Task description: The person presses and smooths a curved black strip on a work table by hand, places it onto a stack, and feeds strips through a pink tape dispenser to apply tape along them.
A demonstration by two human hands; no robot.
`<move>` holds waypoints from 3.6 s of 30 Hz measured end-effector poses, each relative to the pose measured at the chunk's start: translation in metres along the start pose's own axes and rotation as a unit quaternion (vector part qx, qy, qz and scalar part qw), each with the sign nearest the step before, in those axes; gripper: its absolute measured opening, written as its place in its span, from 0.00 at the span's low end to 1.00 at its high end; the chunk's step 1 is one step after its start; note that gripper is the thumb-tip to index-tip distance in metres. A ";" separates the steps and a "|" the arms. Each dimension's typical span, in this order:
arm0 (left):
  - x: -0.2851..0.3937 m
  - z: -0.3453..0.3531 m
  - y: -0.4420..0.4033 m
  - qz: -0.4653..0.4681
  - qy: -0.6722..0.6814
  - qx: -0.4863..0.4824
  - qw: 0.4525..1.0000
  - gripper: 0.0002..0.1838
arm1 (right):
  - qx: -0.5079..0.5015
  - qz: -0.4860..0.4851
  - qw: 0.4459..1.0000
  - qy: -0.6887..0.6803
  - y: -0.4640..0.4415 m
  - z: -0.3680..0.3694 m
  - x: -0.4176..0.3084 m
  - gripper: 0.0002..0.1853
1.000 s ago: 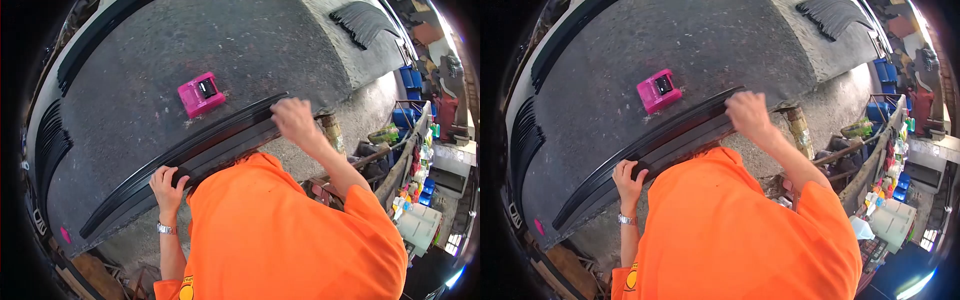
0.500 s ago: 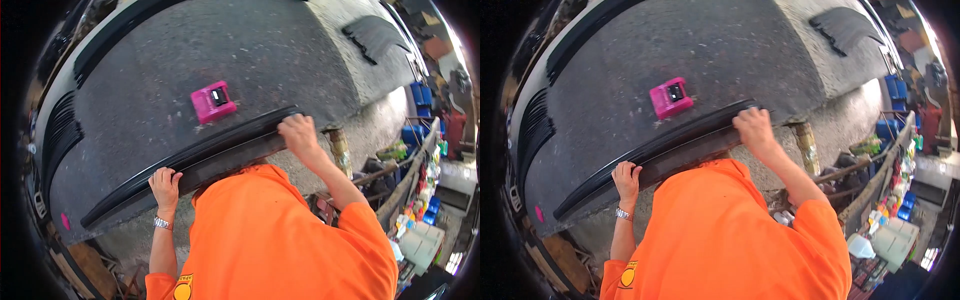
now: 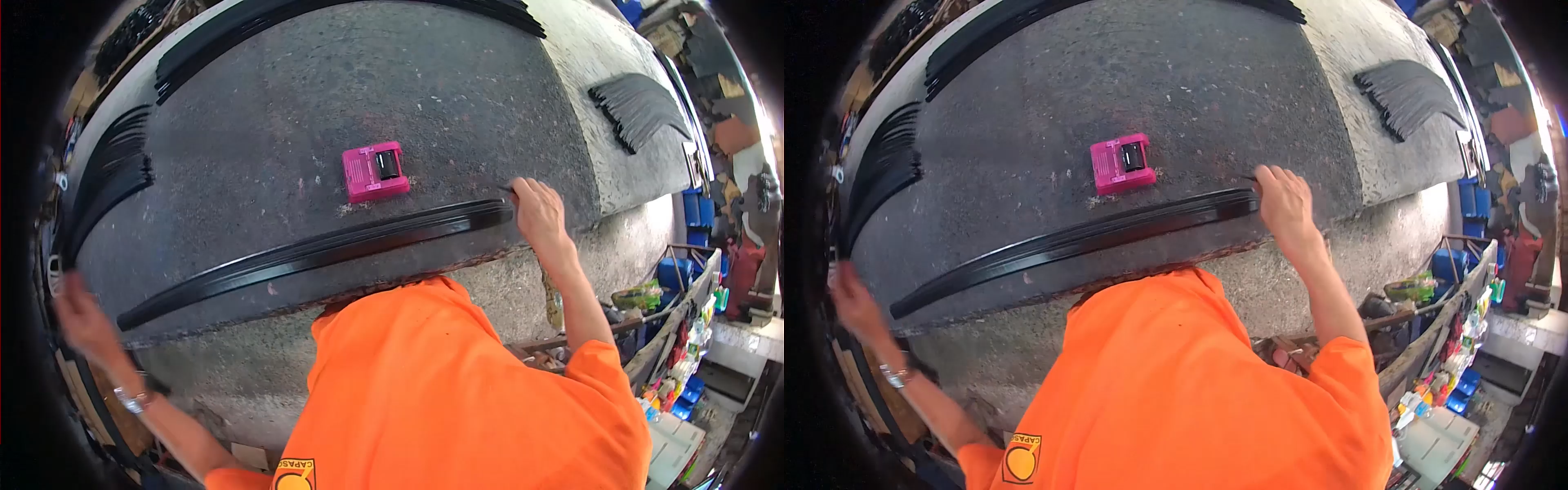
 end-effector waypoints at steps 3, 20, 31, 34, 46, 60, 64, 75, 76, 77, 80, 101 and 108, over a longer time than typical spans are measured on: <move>0.029 -0.096 -0.115 0.070 -0.060 0.129 0.987 0.14 | -0.008 0.035 0.983 -0.179 -0.035 -0.019 -0.064 0.07; 0.141 -0.182 -0.237 0.285 -0.017 0.271 0.919 0.24 | -0.229 0.106 0.831 -0.496 -0.104 0.068 -0.146 0.08; 0.119 -0.172 -0.237 0.338 0.009 0.232 0.912 0.21 | -0.252 0.122 0.815 -0.506 -0.109 0.062 -0.153 0.08; 0.115 -0.171 -0.232 0.256 -0.009 0.216 0.942 0.21 | -0.238 0.128 0.837 -0.476 -0.105 0.058 -0.157 0.10; 0.049 -0.138 -0.200 0.247 0.042 0.221 0.943 0.20 | -0.192 0.131 0.877 -0.422 -0.099 0.044 -0.161 0.08; -0.068 -0.026 -0.103 0.162 0.217 0.048 0.961 0.15 | -0.116 0.191 0.955 -0.193 -0.067 0.045 -0.081 0.20; -0.028 0.039 -0.013 -0.042 0.348 -0.218 0.911 0.12 | -0.037 0.066 0.997 0.027 -0.036 0.008 -0.021 0.11; -0.081 0.188 0.143 0.025 0.158 -0.550 0.820 0.10 | -0.183 0.054 0.980 -0.049 0.020 0.040 -0.125 0.11; -0.083 0.193 0.135 0.030 0.143 -0.554 0.819 0.09 | -0.169 0.027 0.984 -0.038 0.016 0.043 -0.145 0.10; -0.066 0.191 0.127 0.041 0.158 -0.477 0.864 0.13 | -0.201 0.041 0.978 -0.036 0.008 0.036 -0.175 0.08; 0.041 0.198 0.081 0.055 0.431 -0.338 0.835 0.27 | -0.035 -0.095 0.981 -0.167 -0.006 0.062 -0.221 0.08; 0.296 0.175 0.016 0.238 0.457 -0.145 0.845 0.34 | 0.038 -0.069 0.982 -0.174 -0.055 0.087 -0.272 0.06; 0.290 0.160 0.006 0.215 0.456 -0.124 0.855 0.29 | 0.078 -0.080 0.978 -0.175 -0.056 0.068 -0.273 0.05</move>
Point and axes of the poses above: each hand's wrist, its own y-axis away from the middle knuckle, its own z-axis out of the palm, x = y × z, the point moved 1 cm from there along -y, towards the middle knuckle, and after that the axes turned 14 degrees about z, right-handed, at the moved point
